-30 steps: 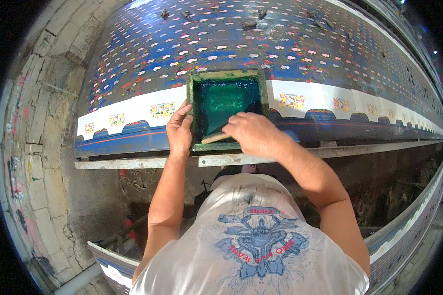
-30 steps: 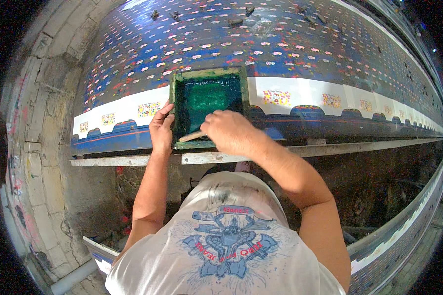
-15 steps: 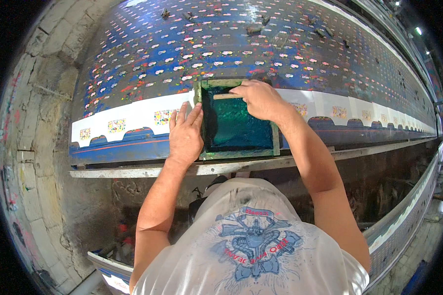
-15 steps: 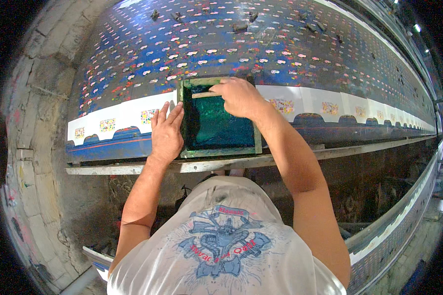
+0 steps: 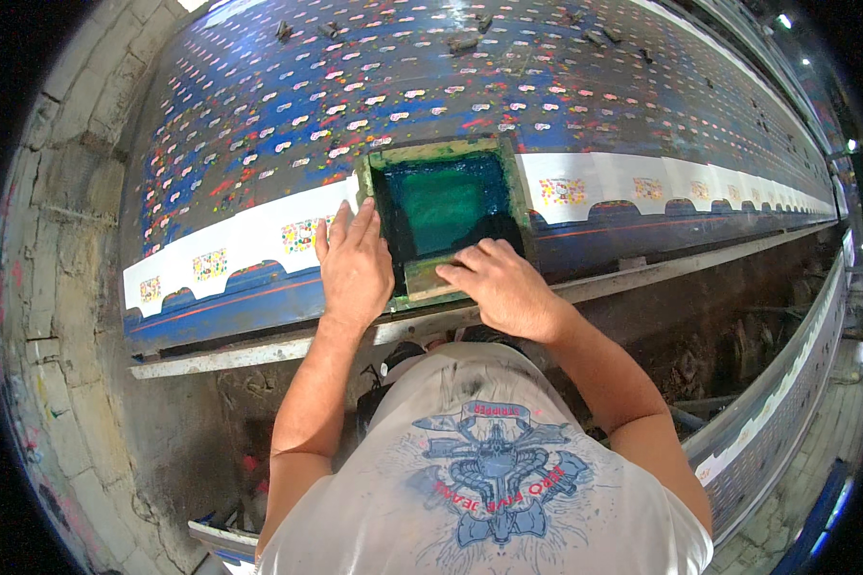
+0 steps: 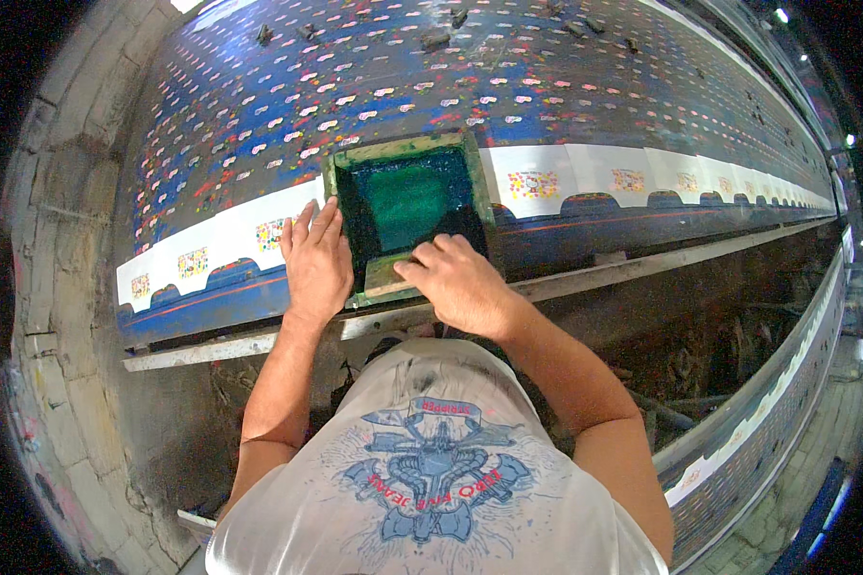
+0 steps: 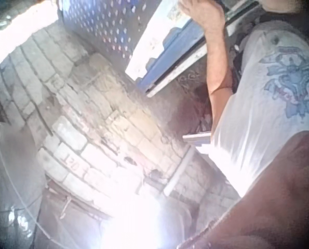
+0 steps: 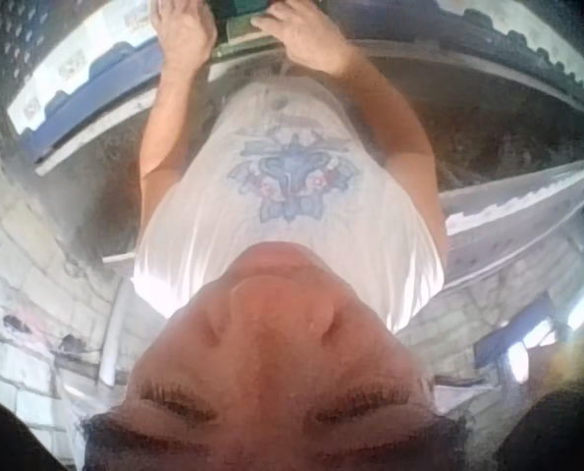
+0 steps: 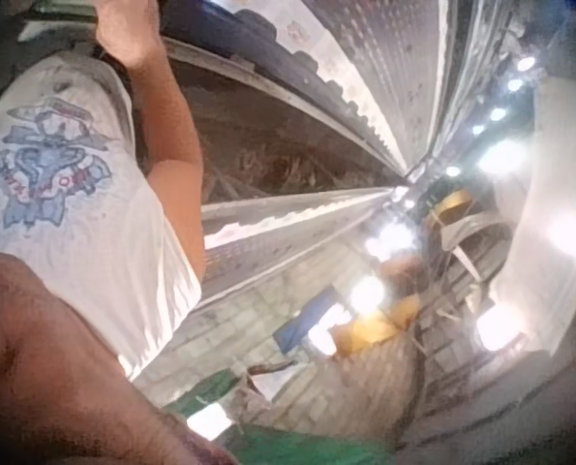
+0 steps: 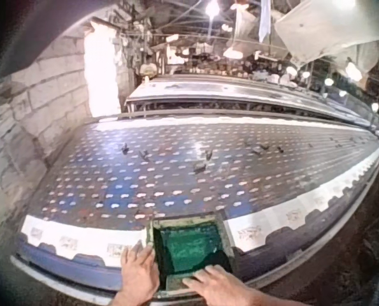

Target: The person holds a screen printing frame and repeatedly rubs a squeegee across a green ink bed to spread and smooth the ink. The person occasionally lifts and repositions the frame while continuing to work the ink with the squeegee.

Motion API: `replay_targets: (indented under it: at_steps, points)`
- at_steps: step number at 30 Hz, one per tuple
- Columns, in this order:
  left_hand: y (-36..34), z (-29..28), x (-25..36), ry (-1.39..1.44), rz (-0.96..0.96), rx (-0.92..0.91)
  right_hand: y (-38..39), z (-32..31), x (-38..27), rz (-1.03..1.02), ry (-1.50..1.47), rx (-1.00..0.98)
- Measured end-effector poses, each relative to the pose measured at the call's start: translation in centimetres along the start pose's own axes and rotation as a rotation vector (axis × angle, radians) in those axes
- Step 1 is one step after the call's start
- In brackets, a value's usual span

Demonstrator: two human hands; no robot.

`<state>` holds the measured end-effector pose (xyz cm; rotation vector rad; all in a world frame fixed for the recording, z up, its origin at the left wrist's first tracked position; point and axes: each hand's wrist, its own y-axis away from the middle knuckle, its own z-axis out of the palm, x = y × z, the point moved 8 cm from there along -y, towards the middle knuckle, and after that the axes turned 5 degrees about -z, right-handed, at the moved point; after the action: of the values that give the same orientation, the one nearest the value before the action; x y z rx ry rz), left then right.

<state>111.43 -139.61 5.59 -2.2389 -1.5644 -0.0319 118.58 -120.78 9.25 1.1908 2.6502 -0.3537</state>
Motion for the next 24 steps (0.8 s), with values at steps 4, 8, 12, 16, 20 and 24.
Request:
replay_targets:
  at_steps: [4,8,12,16,20,24]
  points:
    - [0.3,1.5,-0.7,0.351,-0.192,0.077,1.7,1.0,-0.4,0.066,-0.085,-0.057]
    - [1.4,2.9,-1.3,0.630,-0.325,0.114,4.4,-0.6,1.7,0.132,-0.194,0.237]
    - [1.5,4.5,-2.6,0.949,-0.395,0.149,8.7,-1.2,6.9,0.450,-0.312,0.555]
    - [0.5,3.4,-0.4,0.926,-0.356,0.183,12.3,0.9,11.5,0.568,-0.747,0.572]
    - [-1.1,4.5,4.6,0.939,-0.337,0.187,15.8,0.4,15.1,0.612,-0.888,0.600]
    - [-2.2,7.5,10.0,0.977,-0.331,0.205,20.2,-1.1,19.1,0.636,-0.846,0.623]
